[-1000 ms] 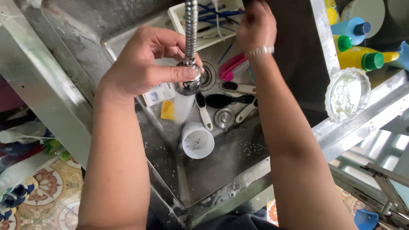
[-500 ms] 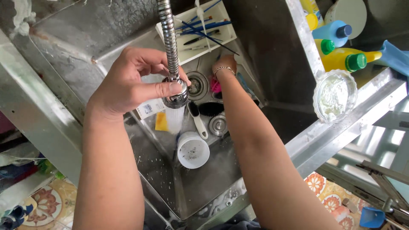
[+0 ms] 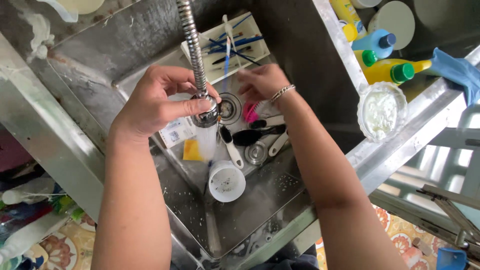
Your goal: Washing a sneaker and a plastic container in a sink using various brushes and water.
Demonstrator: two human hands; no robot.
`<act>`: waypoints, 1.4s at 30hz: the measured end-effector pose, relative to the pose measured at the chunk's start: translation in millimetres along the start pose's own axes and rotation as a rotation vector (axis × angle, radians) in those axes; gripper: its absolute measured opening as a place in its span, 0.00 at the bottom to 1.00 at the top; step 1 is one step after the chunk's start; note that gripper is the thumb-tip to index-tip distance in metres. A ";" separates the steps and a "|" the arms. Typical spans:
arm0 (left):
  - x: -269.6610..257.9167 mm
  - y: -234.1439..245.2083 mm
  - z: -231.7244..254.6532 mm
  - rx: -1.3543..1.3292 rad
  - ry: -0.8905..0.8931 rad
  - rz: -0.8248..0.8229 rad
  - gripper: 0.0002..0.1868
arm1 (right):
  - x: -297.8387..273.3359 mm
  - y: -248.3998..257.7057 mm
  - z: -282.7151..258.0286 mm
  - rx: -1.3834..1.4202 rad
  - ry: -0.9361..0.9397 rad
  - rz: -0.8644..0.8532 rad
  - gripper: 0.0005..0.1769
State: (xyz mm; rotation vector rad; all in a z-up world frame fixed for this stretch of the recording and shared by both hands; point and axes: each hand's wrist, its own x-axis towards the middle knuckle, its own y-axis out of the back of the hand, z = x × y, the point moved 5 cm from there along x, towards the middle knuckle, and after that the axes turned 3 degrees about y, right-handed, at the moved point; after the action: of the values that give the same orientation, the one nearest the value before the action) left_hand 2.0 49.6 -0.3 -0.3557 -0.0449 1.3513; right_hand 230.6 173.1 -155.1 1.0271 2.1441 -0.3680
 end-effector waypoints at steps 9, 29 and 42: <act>-2.4 0.3 -0.2 0.035 -0.016 0.010 0.09 | 64.9 125.1 148.1 -0.998 -0.143 0.531 0.17; 0.0 1.5 2.4 0.044 0.012 0.007 0.09 | -80.0 105.8 -35.7 -0.246 0.522 0.470 0.09; -0.5 3.9 3.0 0.057 0.004 0.014 0.10 | -77.9 67.3 -18.3 -0.935 0.803 0.608 0.03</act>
State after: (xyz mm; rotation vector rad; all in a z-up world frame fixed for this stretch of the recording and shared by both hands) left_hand -2.6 50.4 1.6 -0.3110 -0.0004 1.3627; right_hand 306.2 182.2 -83.5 1.2392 2.0494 1.4033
